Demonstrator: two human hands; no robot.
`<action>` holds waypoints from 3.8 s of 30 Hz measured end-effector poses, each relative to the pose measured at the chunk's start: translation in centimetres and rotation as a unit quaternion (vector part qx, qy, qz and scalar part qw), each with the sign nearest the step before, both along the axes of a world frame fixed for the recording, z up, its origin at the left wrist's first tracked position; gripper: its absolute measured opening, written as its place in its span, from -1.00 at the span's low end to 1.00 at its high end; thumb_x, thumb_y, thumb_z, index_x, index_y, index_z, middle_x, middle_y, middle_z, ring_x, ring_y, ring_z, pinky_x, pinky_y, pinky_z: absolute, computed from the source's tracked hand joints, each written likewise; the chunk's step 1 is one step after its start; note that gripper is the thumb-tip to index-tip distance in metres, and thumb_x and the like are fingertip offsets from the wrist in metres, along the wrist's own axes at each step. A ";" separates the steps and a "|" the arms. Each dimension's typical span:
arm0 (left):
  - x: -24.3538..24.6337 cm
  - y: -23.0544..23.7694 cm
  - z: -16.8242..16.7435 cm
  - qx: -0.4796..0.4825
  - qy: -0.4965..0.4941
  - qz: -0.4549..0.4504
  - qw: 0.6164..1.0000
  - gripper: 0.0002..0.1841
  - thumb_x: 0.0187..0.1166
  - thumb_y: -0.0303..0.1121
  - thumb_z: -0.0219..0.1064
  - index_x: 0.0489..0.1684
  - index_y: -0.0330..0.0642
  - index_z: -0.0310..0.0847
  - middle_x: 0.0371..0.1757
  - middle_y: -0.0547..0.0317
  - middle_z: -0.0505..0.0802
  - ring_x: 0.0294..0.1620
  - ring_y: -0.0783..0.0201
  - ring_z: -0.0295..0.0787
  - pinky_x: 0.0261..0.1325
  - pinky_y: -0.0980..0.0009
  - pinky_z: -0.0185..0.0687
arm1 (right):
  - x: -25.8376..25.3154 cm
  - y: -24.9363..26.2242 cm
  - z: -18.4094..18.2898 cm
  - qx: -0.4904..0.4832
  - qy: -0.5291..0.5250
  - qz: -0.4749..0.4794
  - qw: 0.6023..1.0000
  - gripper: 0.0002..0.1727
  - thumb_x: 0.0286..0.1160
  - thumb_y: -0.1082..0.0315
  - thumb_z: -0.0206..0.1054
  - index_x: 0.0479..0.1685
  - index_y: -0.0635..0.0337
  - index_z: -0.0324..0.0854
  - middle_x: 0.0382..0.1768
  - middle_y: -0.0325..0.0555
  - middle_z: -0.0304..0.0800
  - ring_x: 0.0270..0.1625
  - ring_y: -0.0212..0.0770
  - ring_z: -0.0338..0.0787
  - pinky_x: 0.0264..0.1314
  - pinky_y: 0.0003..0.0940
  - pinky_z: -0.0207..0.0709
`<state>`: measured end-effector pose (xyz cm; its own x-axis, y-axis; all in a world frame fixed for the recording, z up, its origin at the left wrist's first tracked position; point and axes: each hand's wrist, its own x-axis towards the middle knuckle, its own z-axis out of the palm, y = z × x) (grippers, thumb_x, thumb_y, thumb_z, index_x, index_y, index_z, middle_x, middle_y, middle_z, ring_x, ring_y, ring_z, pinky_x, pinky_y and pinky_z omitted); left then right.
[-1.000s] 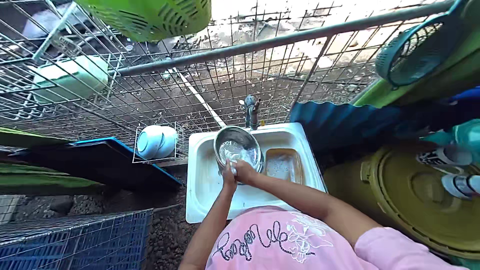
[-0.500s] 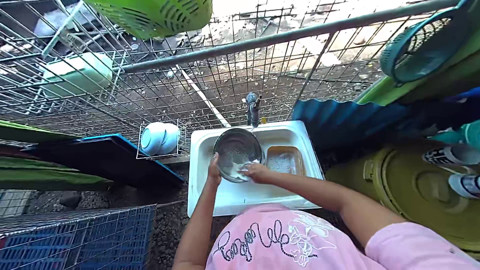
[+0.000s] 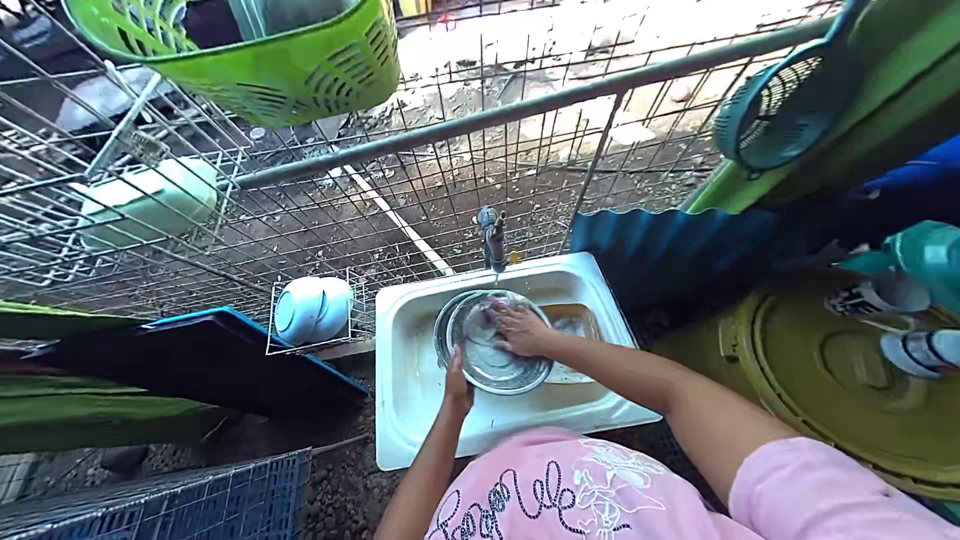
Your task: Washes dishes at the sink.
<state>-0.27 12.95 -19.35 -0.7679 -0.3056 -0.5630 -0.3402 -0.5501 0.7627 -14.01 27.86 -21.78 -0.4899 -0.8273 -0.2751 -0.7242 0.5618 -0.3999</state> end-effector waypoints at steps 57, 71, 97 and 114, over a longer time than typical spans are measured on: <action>-1.0 -4.3 3.9 -0.262 0.077 -0.038 0.961 -0.74 0.75 -0.54 -0.01 0.00 -0.57 0.59 -0.23 0.00 0.79 -0.17 0.42 0.72 0.07 0.41 0.66 | 7.4 -5.6 9.7 -0.154 -0.026 -0.185 0.970 -0.41 0.59 -0.08 0.29 0.40 0.16 0.71 0.47 0.41 0.60 0.49 0.34 0.64 0.44 0.26 0.54; 1.0 -3.9 7.0 -0.396 0.071 -0.234 0.885 -0.47 0.15 -0.43 0.66 0.07 -0.60 0.65 -0.02 -0.25 0.85 0.09 0.09 0.80 0.30 0.15 0.64 | 4.4 -5.9 9.0 -0.231 -0.122 -0.148 0.954 -0.56 0.74 0.24 0.07 0.36 0.22 0.73 0.57 0.19 0.59 0.75 0.18 0.38 0.80 0.23 0.10; 3.6 -6.1 8.6 -0.339 0.102 -0.130 0.926 -0.82 0.10 -0.42 0.55 -0.43 -0.28 0.72 -0.48 0.42 0.81 -0.36 0.64 0.75 -0.12 0.56 0.72 | -1.9 -4.5 7.3 -0.322 -0.326 -0.365 0.810 -0.58 0.87 0.22 0.05 0.11 0.50 0.62 -0.10 0.10 0.75 -0.10 -0.25 0.71 0.12 -0.25 0.61; -0.4 -5.6 8.4 -0.254 -0.004 -0.213 0.944 -0.77 0.53 -0.52 0.37 0.05 -0.46 0.66 -0.16 0.01 0.83 -0.12 0.33 0.77 0.10 0.30 0.71 | 1.8 -9.1 13.4 -0.117 -0.129 -0.069 0.982 -0.49 0.73 0.04 0.20 0.01 0.39 0.78 0.06 0.32 0.84 0.30 0.26 0.76 0.47 0.27 0.44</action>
